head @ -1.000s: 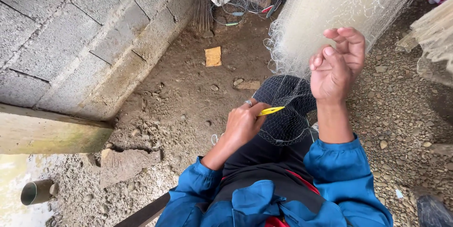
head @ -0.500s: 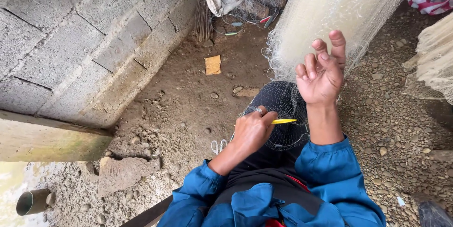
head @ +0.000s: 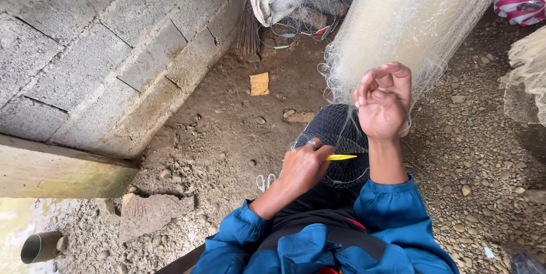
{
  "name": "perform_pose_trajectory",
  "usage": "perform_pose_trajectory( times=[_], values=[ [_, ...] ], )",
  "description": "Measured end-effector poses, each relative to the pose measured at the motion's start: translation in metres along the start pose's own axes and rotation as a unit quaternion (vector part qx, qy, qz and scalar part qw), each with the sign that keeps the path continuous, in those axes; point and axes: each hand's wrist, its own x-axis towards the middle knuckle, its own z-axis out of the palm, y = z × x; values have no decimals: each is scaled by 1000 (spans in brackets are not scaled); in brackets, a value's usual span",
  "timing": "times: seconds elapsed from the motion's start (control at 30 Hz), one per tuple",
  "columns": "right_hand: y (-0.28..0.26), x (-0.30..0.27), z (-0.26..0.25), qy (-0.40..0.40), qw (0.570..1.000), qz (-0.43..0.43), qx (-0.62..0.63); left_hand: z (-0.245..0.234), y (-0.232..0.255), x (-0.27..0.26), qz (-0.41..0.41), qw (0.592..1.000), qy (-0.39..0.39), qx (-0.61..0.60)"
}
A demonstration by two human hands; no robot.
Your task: Weaving or repairing a fine-mesh fishing net using a small yellow shuttle tool.
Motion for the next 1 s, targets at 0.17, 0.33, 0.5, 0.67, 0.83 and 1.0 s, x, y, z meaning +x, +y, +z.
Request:
perform_pose_trajectory(
  times=[0.17,0.33,0.5,0.67,0.83,1.0],
  values=[
    [3,1,8,56,986,-58,-146,-57,25,-15,4,996,-87,-28],
    [2,4,6,45,958,-92,-266,-127,27,-32,184,954,-179,-156],
    [2,5,3,4,906,-169,-389,-165,14,-46,377,817,-140,-413],
    [-1,7,17,-43,820,-260,-508,-160,8,-59,405,714,-108,-561],
    [4,9,36,8,780,-335,-529,-161,2,-67,312,795,72,-515],
    [8,9,62,29,752,-352,-556,-189,18,-16,114,982,151,23]
  ],
)
